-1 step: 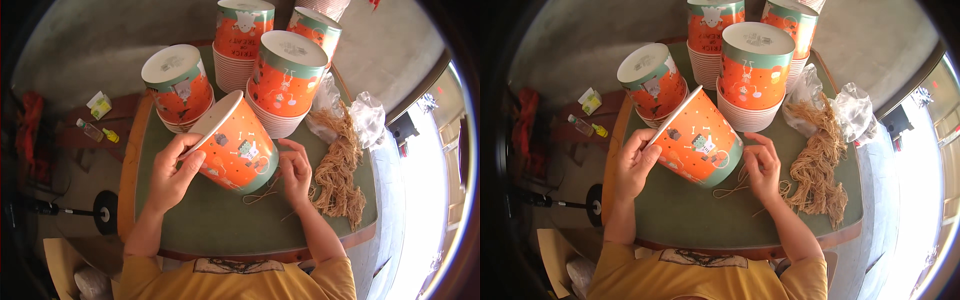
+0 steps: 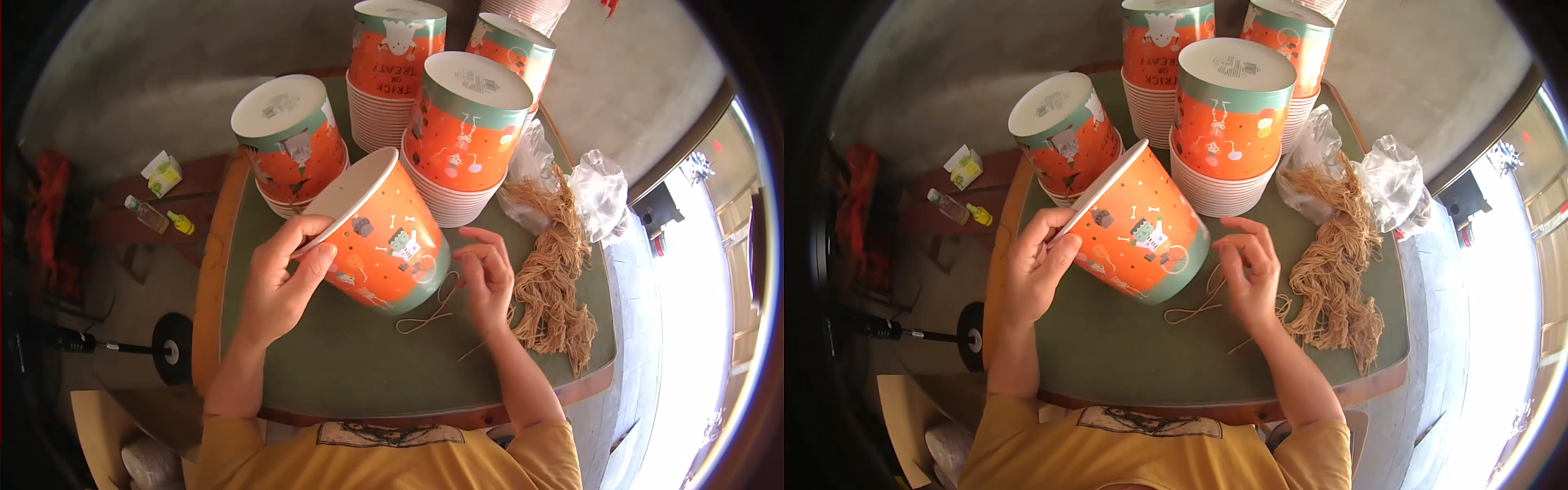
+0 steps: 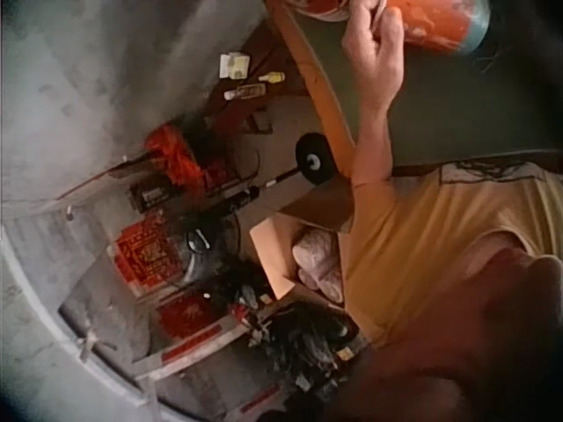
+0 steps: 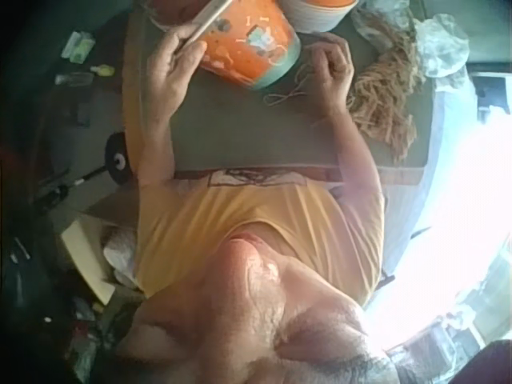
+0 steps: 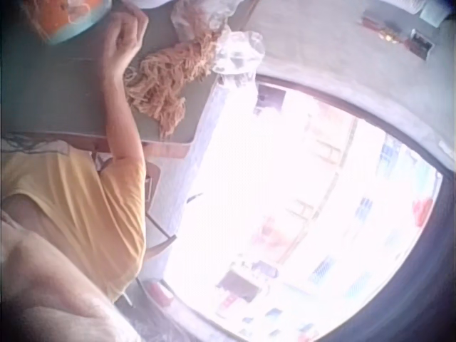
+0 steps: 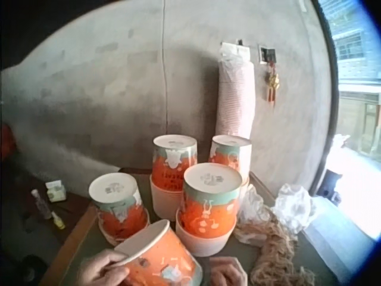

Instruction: The person selects a Halloween-themed paper cup from a stack and ties a piece of twine through two pre-punched holes on opposite sides of the cup. They secure the twine with knots to create a handle, then place the finished cup back on the table.

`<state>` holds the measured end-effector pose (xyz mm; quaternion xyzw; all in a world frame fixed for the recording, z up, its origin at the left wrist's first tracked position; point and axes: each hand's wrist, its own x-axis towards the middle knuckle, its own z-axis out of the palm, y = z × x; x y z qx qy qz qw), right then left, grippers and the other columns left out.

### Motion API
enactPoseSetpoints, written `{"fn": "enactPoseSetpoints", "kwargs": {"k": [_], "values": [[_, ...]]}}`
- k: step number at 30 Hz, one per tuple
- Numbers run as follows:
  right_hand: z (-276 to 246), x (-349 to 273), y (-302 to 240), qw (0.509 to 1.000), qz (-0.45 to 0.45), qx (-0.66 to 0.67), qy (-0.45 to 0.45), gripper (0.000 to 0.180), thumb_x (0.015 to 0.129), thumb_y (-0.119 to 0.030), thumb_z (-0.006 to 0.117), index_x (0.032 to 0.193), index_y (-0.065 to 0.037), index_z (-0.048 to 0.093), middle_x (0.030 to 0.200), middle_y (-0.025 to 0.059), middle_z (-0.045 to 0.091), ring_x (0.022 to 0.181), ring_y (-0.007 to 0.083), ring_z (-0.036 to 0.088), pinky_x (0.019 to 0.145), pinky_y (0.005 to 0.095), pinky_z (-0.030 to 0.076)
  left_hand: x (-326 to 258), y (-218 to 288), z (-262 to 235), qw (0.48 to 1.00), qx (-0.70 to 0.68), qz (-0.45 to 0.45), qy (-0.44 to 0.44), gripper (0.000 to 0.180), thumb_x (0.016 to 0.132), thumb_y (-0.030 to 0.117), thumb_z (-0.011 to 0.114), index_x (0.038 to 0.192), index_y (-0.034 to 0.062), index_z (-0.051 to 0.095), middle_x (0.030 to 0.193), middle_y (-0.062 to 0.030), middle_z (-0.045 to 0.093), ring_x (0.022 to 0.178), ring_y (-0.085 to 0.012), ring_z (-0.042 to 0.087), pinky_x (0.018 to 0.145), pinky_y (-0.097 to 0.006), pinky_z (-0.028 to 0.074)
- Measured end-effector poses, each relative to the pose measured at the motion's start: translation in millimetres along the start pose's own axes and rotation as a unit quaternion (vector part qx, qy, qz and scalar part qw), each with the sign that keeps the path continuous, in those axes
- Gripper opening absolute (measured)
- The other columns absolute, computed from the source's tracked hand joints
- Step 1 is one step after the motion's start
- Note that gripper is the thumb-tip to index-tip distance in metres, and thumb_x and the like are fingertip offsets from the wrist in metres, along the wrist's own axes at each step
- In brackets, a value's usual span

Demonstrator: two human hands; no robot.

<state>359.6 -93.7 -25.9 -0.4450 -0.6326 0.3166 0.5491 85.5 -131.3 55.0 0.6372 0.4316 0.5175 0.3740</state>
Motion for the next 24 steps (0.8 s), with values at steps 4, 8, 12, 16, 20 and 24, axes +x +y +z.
{"fn": "enactPoseSetpoints", "kwargs": {"k": [4, 8, 12, 16, 20, 24], "values": [[-3.8, 15.9, -31.3, 0.998, -0.037, -0.041, -0.004, 0.008, 0.095, -0.004, 0.060, 0.095, -0.001, 0.068, 0.090, 0.0059, 0.066, 0.070, 0.0079, 0.056, 0.062, 0.0234, 0.046, 13.4, 18.3, -0.3, 0.985, 0.170, 0.005, -0.028, 0.019, 0.096, 0.004, 0.059, 0.115, 0.0009, 0.060, 0.093, -0.0066, 0.066, 0.083, -0.0127, 0.062, 0.075, -0.030, 0.050], [16.8, 25.5, -76.6, 0.983, 0.060, 0.070, -0.158, 0.017, 0.101, -0.014, 0.060, 0.103, 0.000, 0.069, 0.080, -0.0005, 0.064, 0.067, 0.0050, 0.053, 0.062, 0.0235, 0.046, 15.7, 26.7, 4.2, 0.963, 0.252, 0.079, -0.051, 0.024, 0.096, 0.000, 0.057, 0.119, 0.0025, 0.061, 0.104, -0.0067, 0.067, 0.091, -0.0130, 0.064, 0.080, -0.027, 0.051], [23.7, 29.2, -82.1, 0.961, 0.091, 0.100, -0.241, 0.021, 0.102, -0.019, 0.059, 0.105, -0.001, 0.069, 0.079, -0.0011, 0.064, 0.065, 0.0046, 0.055, 0.062, 0.0232, 0.048, 21.2, 30.9, 15.0, 0.962, 0.245, 0.105, -0.061, 0.037, 0.092, -0.004, 0.057, 0.126, 0.0078, 0.063, 0.110, -0.0069, 0.069, 0.098, -0.0218, 0.065, 0.087, -0.033, 0.050], [24.8, 27.3, -82.5, 0.940, 0.136, 0.134, -0.283, 0.024, 0.102, -0.023, 0.059, 0.105, -0.001, 0.070, 0.074, -0.0023, 0.062, 0.062, 0.0042, 0.055, 0.060, 0.0224, 0.047, 21.1, 26.6, 14.1, 0.947, 0.279, 0.127, -0.091, 0.034, 0.088, -0.004, 0.061, 0.119, 0.0082, 0.067, 0.104, -0.0044, 0.071, 0.090, -0.0217, 0.063, 0.088, -0.036, 0.046], [20.3, 24.4, -78.1, 0.919, 0.186, 0.158, -0.309, 0.025, 0.102, -0.026, 0.060, 0.103, -0.004, 0.070, 0.068, -0.0034, 0.059, 0.060, 0.0032, 0.055, 0.056, 0.0215, 0.043, 22.8, 28.4, 22.4, 0.938, 0.286, 0.176, -0.092, 0.031, 0.083, -0.001, 0.068, 0.111, 0.0094, 0.072, 0.094, -0.0013, 0.069, 0.081, -0.0190, 0.058, 0.083, -0.035, 0.043], [17.0, 25.6, -80.0, 0.902, 0.213, 0.178, -0.330, 0.024, 0.102, -0.028, 0.060, 0.101, -0.005, 0.069, 0.066, -0.0040, 0.058, 0.060, 0.0019, 0.054, 0.054, 0.0207, 0.041, 22.9, 28.3, 22.2, 0.927, 0.309, 0.189, -0.099, 0.032, 0.079, 0.000, 0.071, 0.109, 0.0111, 0.073, 0.085, -0.0003, 0.064, 0.080, -0.0190, 0.057, 0.080, -0.034, 0.039]]}}
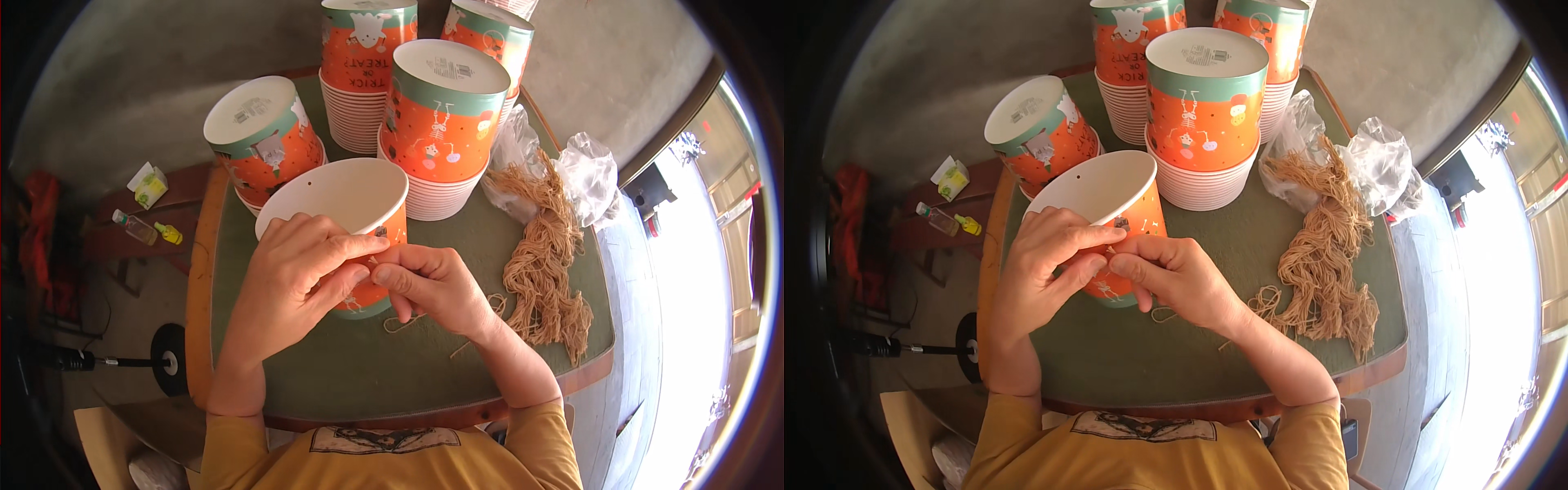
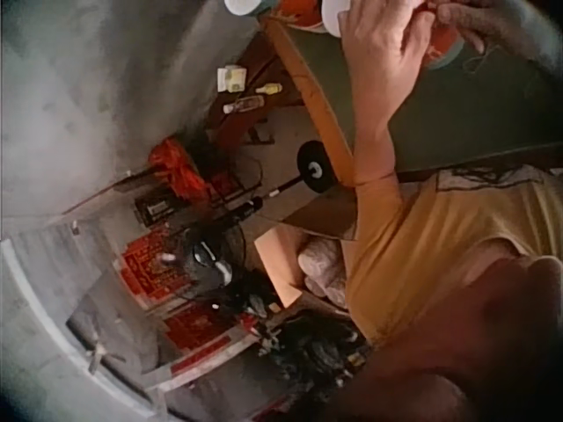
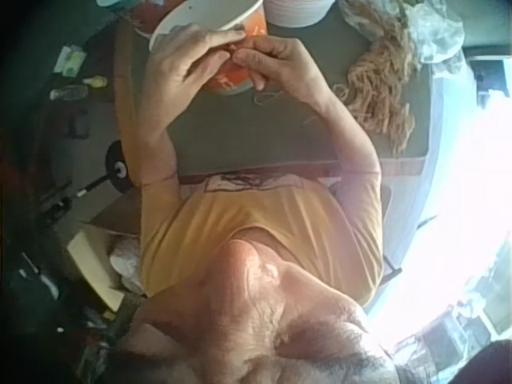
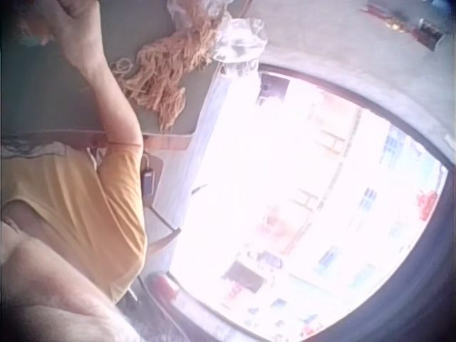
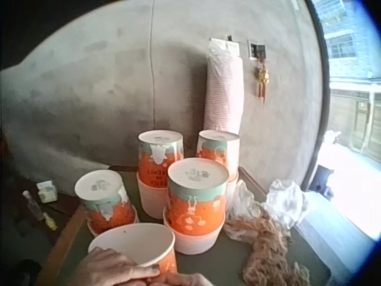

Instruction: The person selects a Halloween-themed paper cup from a stack and ties a piece of twine through two pre-punched holes on opposite sides of the cup. They secure the twine with knots to create a handle, then place the finished cup back on the table.

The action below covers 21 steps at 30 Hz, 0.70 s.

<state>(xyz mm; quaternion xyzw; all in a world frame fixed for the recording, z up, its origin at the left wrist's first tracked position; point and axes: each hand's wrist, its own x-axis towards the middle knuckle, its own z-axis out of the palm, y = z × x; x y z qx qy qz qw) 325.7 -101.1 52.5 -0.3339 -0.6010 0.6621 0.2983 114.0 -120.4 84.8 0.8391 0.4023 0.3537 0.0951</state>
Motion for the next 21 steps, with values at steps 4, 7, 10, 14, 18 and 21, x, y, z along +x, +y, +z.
{"fn": "enactPoseSetpoints", "kwargs": {"k": [4, 7, 10, 14, 18, 21], "values": [[0.6, -2.7, -0.8, 1.000, 0.001, -0.001, 0.008, 0.024, 0.103, -0.027, 0.059, 0.098, -0.006, 0.069, 0.064, -0.0044, 0.058, 0.059, 0.0016, 0.053, 0.054, 0.0204, 0.040, 0.1, 2.8, 3.8, 1.000, 0.005, 0.006, 0.005, 0.030, 0.078, 0.000, 0.072, 0.106, 0.0116, 0.072, 0.082, -0.0004, 0.062, 0.079, -0.0194, 0.057, 0.077, -0.034, 0.038], [1.0, -3.1, -0.1, 1.000, -0.004, -0.008, 0.014, 0.024, 0.103, -0.027, 0.060, 0.096, -0.005, 0.068, 0.064, -0.0042, 0.058, 0.058, 0.0019, 0.052, 0.054, 0.0206, 0.040, 0.5, 4.1, 6.6, 1.000, 0.003, 0.004, 0.019, 0.025, 0.078, -0.001, 0.072, 0.099, 0.0109, 0.071, 0.081, -0.0006, 0.061, 0.078, -0.0199, 0.057, 0.074, -0.034, 0.038], [3.6, -1.9, 2.6, 0.999, -0.020, -0.015, 0.021, 0.024, 0.102, -0.026, 0.061, 0.093, -0.004, 0.067, 0.064, -0.0040, 0.058, 0.058, 0.0023, 0.051, 0.054, 0.0208, 0.041, 0.8, 2.1, 10.4, 0.999, 0.006, 0.011, 0.033, 0.020, 0.077, -0.002, 0.072, 0.092, 0.0097, 0.067, 0.081, -0.0009, 0.061, 0.077, -0.0204, 0.058, 0.073, -0.034, 0.039], [4.7, -1.3, 3.1, 0.997, -0.029, -0.057, 0.040, 0.021, 0.101, -0.024, 0.062, 0.095, -0.004, 0.065, 0.066, -0.0034, 0.057, 0.057, 0.0028, 0.051, 0.053, 0.0216, 0.041, 1.4, 0.1, 11.8, 0.999, 0.025, 0.023, 0.042, 0.017, 0.080, 0.000, 0.072, 0.087, 0.0103, 0.060, 0.082, -0.0004, 0.058, 0.076, -0.0215, 0.058, 0.072, -0.036, 0.040], [8.9, -2.3, 4.5, 0.995, -0.038, -0.028, 0.085, 0.018, 0.100, -0.023, 0.064, 0.099, -0.004, 0.063, 0.066, -0.0027, 0.057, 0.055, 0.0030, 0.050, 0.050, 0.0227, 0.041, 1.6, 2.4, 10.5, 0.998, 0.038, 0.014, 0.041, 0.020, 0.077, -0.002, 0.073, 0.086, 0.0097, 0.059, 0.081, -0.0010, 0.057, 0.076, -0.0218, 0.058, 0.071, -0.036, 0.040], [10.1, -2.9, 5.1, 0.991, -0.047, -0.060, 0.106, 0.015, 0.099, -0.019, 0.064, 0.098, -0.004, 0.062, 0.067, -0.0015, 0.059, 0.056, 0.0032, 0.051, 0.051, 0.0229, 0.042, 1.6, 1.5, 11.0, 0.998, 0.044, 0.021, 0.045, 0.022, 0.075, -0.003, 0.073, 0.085, 0.0096, 0.058, 0.081, -0.0010, 0.057, 0.075, -0.0222, 0.058, 0.071, -0.036, 0.039]]}}
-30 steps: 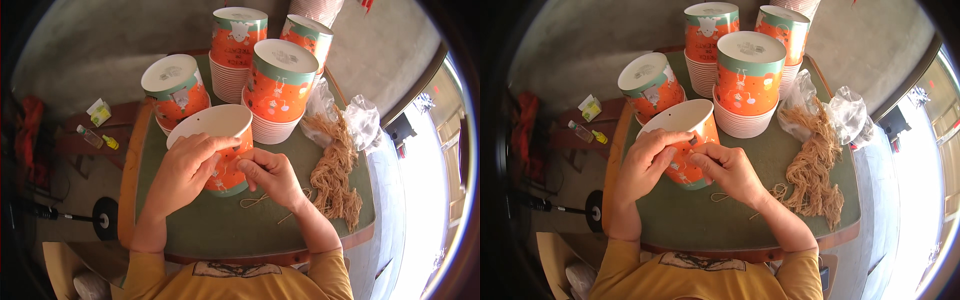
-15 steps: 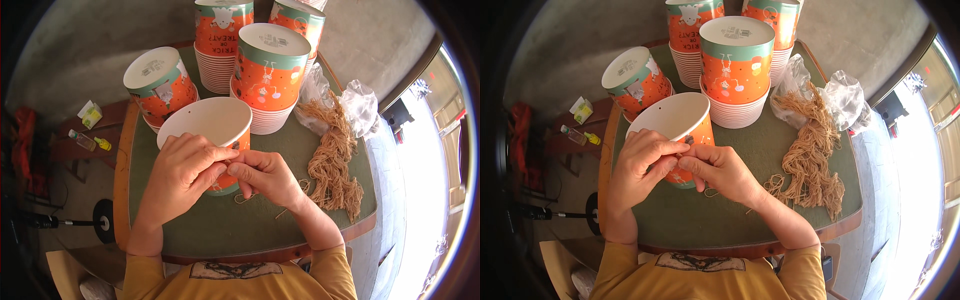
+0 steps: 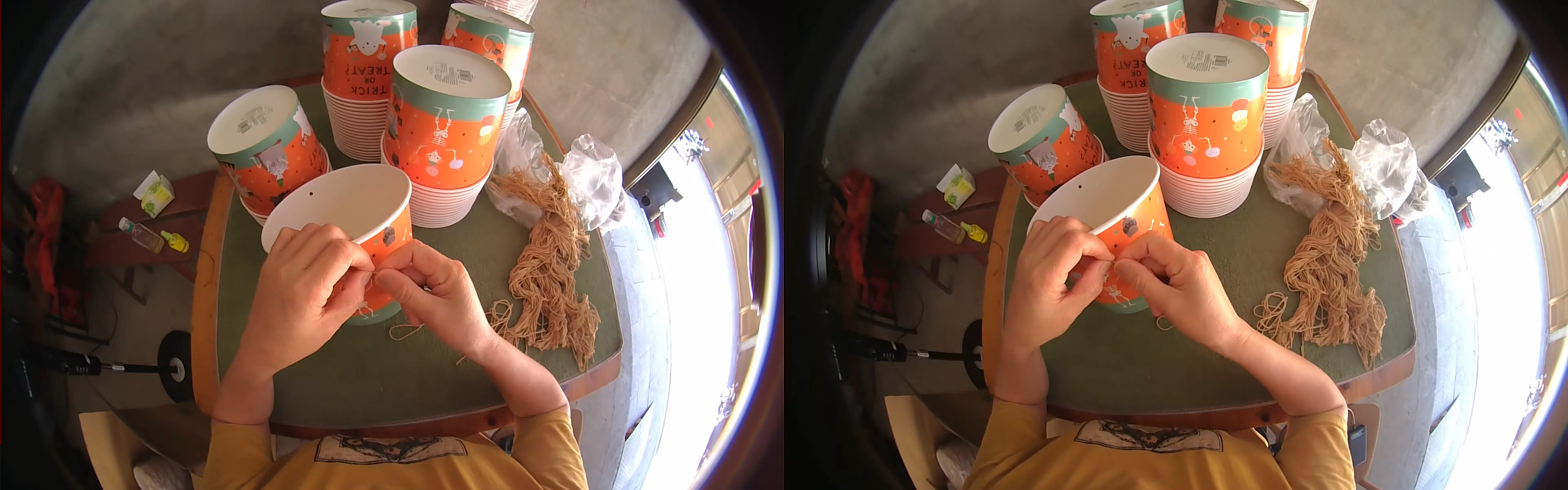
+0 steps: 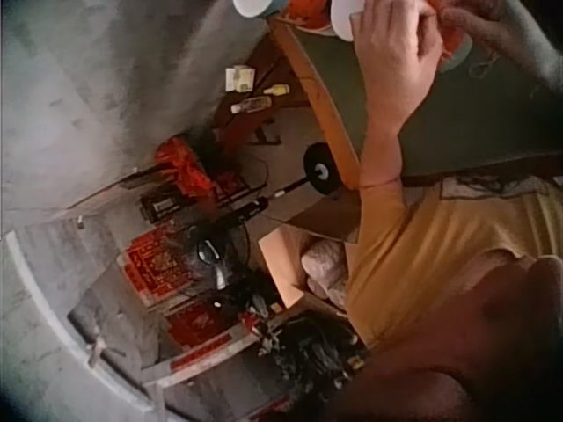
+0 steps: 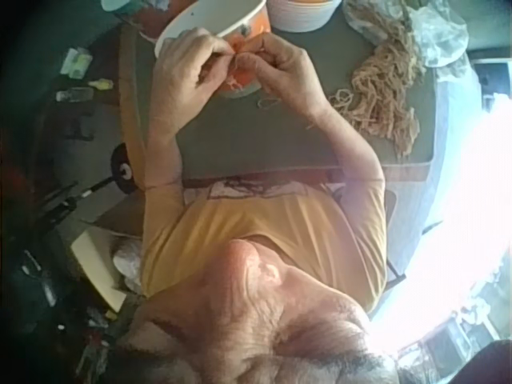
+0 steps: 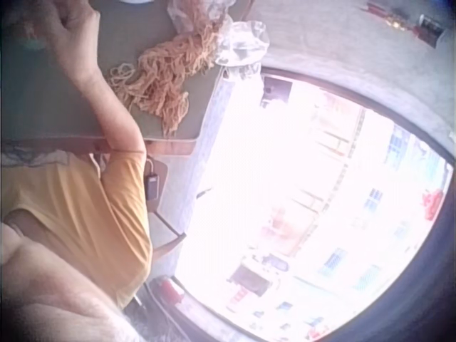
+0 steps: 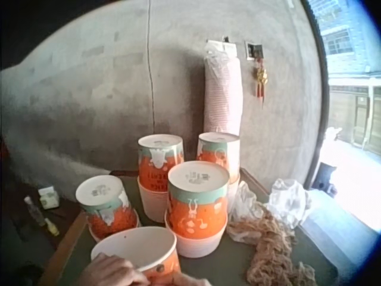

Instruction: The person selects a Halloween-themed paper cup from a stack and ties a piece of twine through two pre-punched holes on opposite sides of the cup. They secure the twine with knots to create a handle, then place the finished cup back on the table.

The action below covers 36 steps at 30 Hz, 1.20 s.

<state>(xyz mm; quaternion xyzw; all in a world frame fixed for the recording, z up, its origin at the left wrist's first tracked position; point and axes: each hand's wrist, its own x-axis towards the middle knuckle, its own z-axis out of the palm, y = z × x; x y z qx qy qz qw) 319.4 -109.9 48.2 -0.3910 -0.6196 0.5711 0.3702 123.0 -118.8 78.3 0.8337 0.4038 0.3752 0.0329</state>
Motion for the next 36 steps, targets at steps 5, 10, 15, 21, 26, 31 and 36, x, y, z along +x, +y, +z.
{"fn": "enactPoseSetpoints", "kwargs": {"k": [5, 10, 15, 21, 26, 31, 36], "values": [[4.6, 7.2, 19.3, 0.960, -0.243, -0.091, 0.108, 0.008, 0.093, -0.007, 0.066, 0.094, -0.003, 0.059, 0.079, 0.0021, 0.063, 0.064, 0.0059, 0.057, 0.058, 0.0245, 0.049, -2.8, -3.5, 2.1, 0.999, -0.003, -0.028, 0.016, 0.025, 0.074, -0.003, 0.072, 0.090, 0.0096, 0.058, 0.081, -0.0015, 0.059, 0.069, -0.0227, 0.057, 0.067, -0.036, 0.041], [1.9, 11.0, 22.0, 0.931, -0.299, -0.157, 0.137, 0.012, 0.086, 0.001, 0.069, 0.092, -0.004, 0.060, 0.087, 0.0036, 0.061, 0.070, 0.0107, 0.062, 0.062, 0.0267, 0.053, -8.2, 2.2, 6.7, 0.986, -0.094, -0.124, 0.060, 0.033, 0.078, -0.001, 0.072, 0.108, 0.0091, 0.060, 0.083, -0.0057, 0.066, 0.068, -0.0258, 0.063, 0.063, -0.037, 0.049], [5.4, 8.5, 16.7, 0.907, -0.329, -0.203, 0.168, 0.016, 0.082, -0.001, 0.073, 0.092, -0.007, 0.062, 0.087, 0.0026, 0.060, 0.068, 0.0141, 0.063, 0.059, 0.0295, 0.055, -12.3, 4.2, 1.5, 0.988, -0.070, -0.136, -0.001, 0.036, 0.082, 0.002, 0.070, 0.116, 0.0095, 0.063, 0.083, -0.0089, 0.069, 0.070, -0.0277, 0.068, 0.063, -0.038, 0.053], [10.1, 8.0, 16.7, 0.876, -0.355, -0.257, 0.200, 0.020, 0.077, -0.002, 0.075, 0.091, -0.009, 0.063, 0.086, 0.0019, 0.059, 0.065, 0.0161, 0.063, 0.055, 0.0305, 0.055, -12.4, 10.7, 1.6, 0.990, -0.063, -0.125, -0.021, 0.036, 0.083, 0.002, 0.070, 0.117, 0.0107, 0.064, 0.086, -0.0089, 0.071, 0.072, -0.0270, 0.069, 0.064, -0.038, 0.054], [11.1, 7.4, 16.0, 0.869, -0.359, -0.270, 0.206, 0.020, 0.077, -0.001, 0.075, 0.092, -0.008, 0.063, 0.086, 0.0021, 0.059, 0.063, 0.0163, 0.063, 0.053, 0.0307, 0.055, -13.6, 10.8, 2.0, 0.993, -0.055, -0.104, -0.016, 0.038, 0.083, 0.002, 0.070, 0.119, 0.0111, 0.063, 0.086, -0.0083, 0.071, 0.072, -0.0270, 0.069, 0.063, -0.038, 0.054], [10.6, 7.0, 16.2, 0.861, -0.360, -0.290, 0.210, 0.021, 0.076, -0.001, 0.075, 0.092, -0.008, 0.063, 0.085, 0.0023, 0.058, 0.062, 0.0160, 0.062, 0.052, 0.0307, 0.055, -11.4, 14.4, -0.1, 0.993, -0.062, -0.098, -0.026, 0.039, 0.083, -0.006, 0.067, 0.121, 0.0033, 0.064, 0.091, -0.0137, 0.071, 0.077, -0.0238, 0.072, 0.067, -0.032, 0.058], [12.6, 7.6, 17.7, 0.855, -0.363, -0.301, 0.215, 0.021, 0.076, -0.001, 0.076, 0.090, -0.009, 0.063, 0.084, 0.0020, 0.058, 0.061, 0.0150, 0.062, 0.051, 0.0297, 0.054, -12.4, 14.6, 0.6, 0.993, -0.063, -0.098, -0.029, 0.045, 0.081, -0.007, 0.068, 0.124, 0.0042, 0.063, 0.092, -0.0136, 0.072, 0.078, -0.0244, 0.072, 0.069, -0.033, 0.058]]}}
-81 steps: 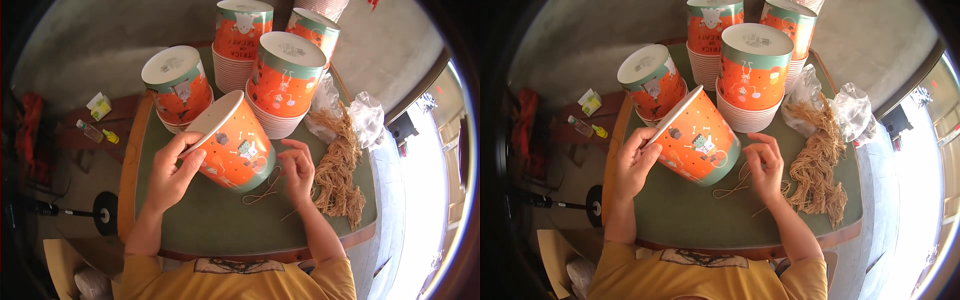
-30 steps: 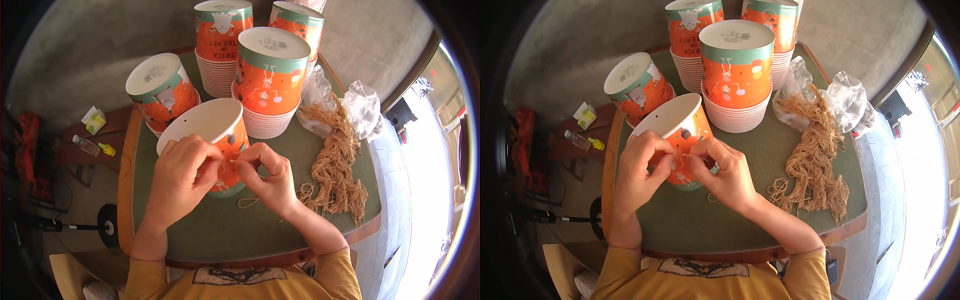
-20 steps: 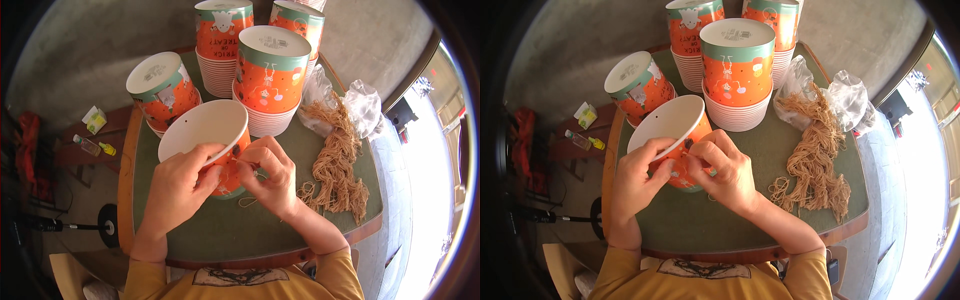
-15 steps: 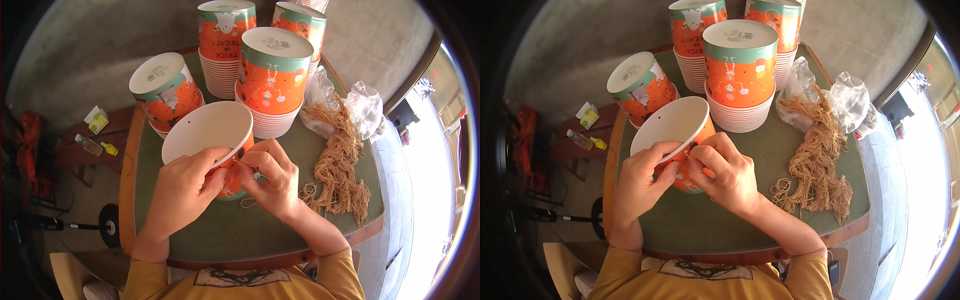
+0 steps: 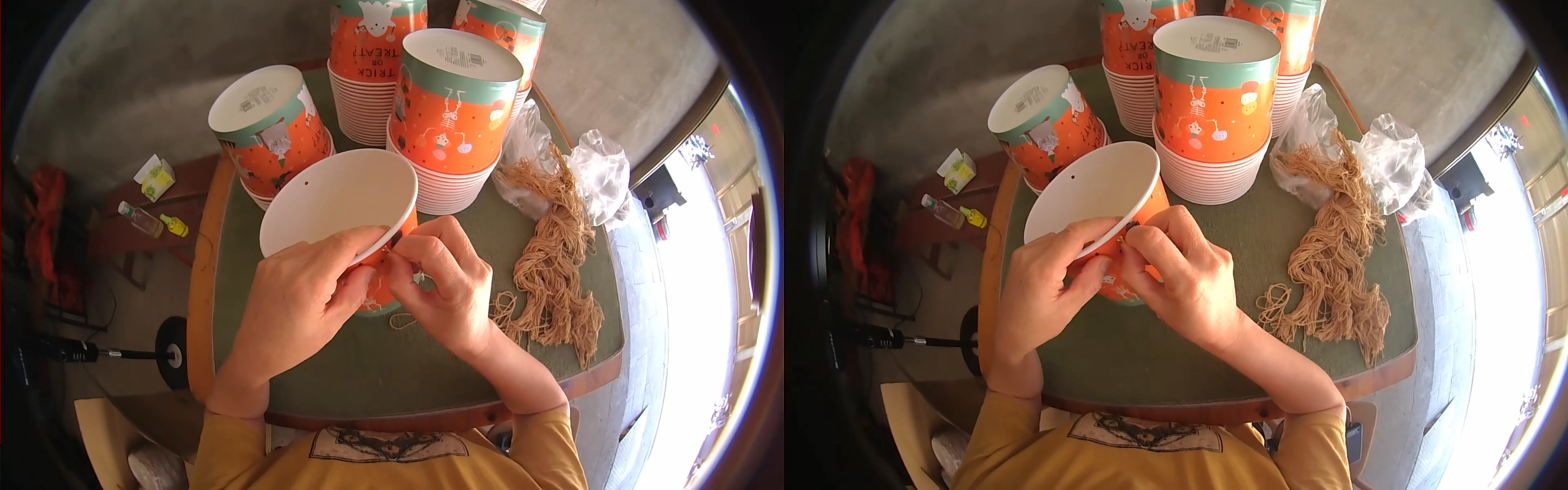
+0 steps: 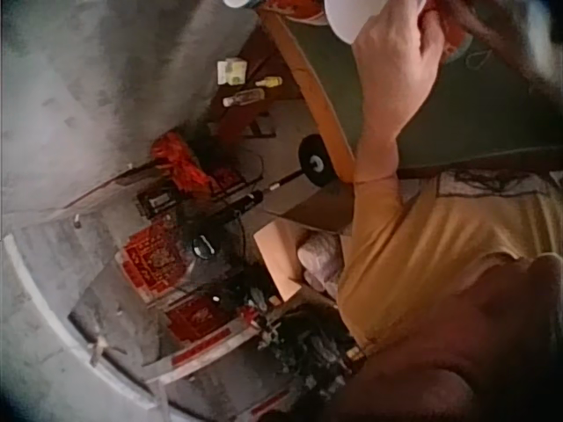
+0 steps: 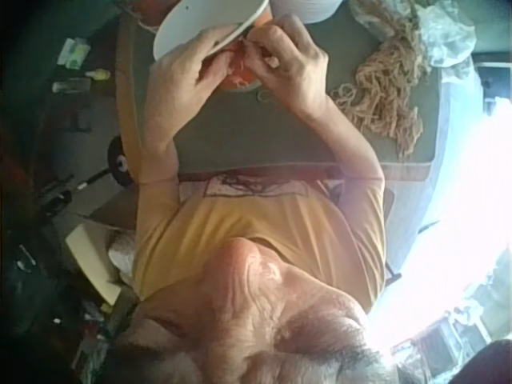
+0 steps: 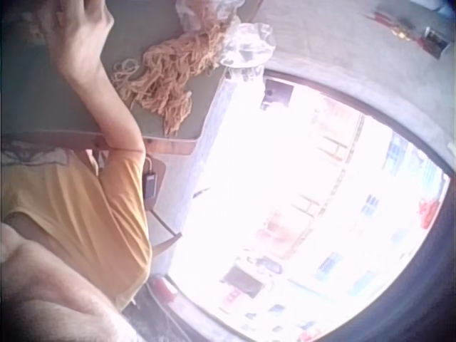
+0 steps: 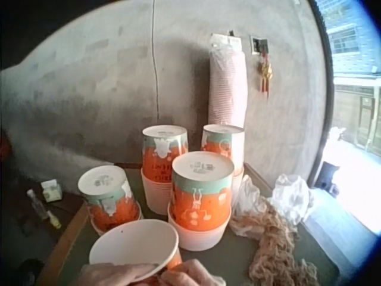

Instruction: The person selects a Halloween-themed paper cup from a stack and ties a piece of twine through two pre-punched holes on opposite sides of the cup. They secure the twine with knots to create a handle, then place the finished cup back on the table.

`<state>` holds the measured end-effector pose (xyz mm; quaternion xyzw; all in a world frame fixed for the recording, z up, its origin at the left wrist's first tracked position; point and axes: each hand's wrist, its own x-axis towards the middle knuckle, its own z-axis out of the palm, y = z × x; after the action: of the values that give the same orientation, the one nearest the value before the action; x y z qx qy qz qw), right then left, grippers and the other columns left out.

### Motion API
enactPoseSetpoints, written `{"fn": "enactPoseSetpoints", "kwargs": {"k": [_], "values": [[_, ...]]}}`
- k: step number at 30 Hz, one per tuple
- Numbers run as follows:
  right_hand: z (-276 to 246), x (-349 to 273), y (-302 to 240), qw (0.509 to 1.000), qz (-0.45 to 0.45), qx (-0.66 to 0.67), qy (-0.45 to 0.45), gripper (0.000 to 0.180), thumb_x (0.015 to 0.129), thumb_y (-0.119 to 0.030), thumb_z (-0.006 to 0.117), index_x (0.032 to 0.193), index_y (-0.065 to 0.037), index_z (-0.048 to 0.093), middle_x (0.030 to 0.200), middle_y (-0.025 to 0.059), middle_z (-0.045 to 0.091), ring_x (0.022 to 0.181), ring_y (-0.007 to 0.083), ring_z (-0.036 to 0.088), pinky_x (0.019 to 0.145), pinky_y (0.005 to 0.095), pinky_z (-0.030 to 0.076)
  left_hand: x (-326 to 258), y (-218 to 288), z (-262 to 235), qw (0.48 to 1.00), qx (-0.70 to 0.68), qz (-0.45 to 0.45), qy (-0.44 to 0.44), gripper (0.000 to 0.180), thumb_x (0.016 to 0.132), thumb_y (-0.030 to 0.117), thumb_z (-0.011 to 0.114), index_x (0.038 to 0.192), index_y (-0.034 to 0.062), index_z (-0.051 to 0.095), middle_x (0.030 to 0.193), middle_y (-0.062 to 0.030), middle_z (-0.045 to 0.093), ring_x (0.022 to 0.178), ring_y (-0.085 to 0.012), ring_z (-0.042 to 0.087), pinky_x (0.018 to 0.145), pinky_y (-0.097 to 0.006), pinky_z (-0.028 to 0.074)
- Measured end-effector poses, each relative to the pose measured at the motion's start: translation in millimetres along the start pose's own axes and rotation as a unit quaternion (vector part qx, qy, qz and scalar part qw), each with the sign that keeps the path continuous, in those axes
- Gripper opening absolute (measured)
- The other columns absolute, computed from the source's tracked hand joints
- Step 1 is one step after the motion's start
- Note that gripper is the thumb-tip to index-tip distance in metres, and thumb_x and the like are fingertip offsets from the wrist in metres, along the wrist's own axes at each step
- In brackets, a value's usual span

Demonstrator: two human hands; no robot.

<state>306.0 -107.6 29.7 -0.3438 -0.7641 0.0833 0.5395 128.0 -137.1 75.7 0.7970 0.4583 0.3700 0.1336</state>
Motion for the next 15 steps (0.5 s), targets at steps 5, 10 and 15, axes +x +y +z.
{"fn": "enactPoseSetpoints", "kwargs": {"k": [5, 10, 15], "values": [[1.7, 0.1, -0.4, 1.000, -0.015, -0.024, 0.001, 0.022, 0.073, -0.003, 0.077, 0.088, -0.009, 0.063, 0.082, 0.0011, 0.057, 0.061, 0.0143, 0.062, 0.050, 0.0294, 0.053, -0.8, 0.8, -7.9, 0.998, -0.035, -0.023, -0.037, 0.036, 0.090, 0.000, 0.063, 0.126, 0.0039, 0.063, 0.096, -0.0139, 0.072, 0.084, -0.0244, 0.073, 0.075, -0.033, 0.057], [0.7, -2.0, -2.1, 0.997, -0.053, -0.050, 0.004, 0.023, 0.072, -0.003, 0.078, 0.088, -0.010, 0.063, 0.082, 0.0011, 0.057, 0.061, 0.0144, 0.063, 0.050, 0.0296, 0.053, -1.4, -5.7, -20.0, 0.973, -0.189, -0.079, -0.104, 0.027, 0.101, 0.005, 0.052, 0.126, 0.0008, 0.061, 0.104, -0.0083, 0.071, 0.094, -0.0150, 0.066, 0.084, -0.029, 0.052], [2.3, -3.2, -1.9, 0.996, -0.069, -0.048, -0.008, 0.023, 0.073, -0.003, 0.077, 0.090, -0.009, 0.062, 0.083, 0.0017, 0.057, 0.061, 0.0156, 0.062, 0.050, 0.0300, 0.052, 2.0, -16.0, -12.3, 0.952, -0.256, -0.114, -0.123, 0.012, 0.100, 0.003, 0.052, 0.108, 0.0024, 0.061, 0.087, -0.0064, 0.064, 0.075, -0.0146, 0.060, 0.070, -0.028, 0.050]]}}
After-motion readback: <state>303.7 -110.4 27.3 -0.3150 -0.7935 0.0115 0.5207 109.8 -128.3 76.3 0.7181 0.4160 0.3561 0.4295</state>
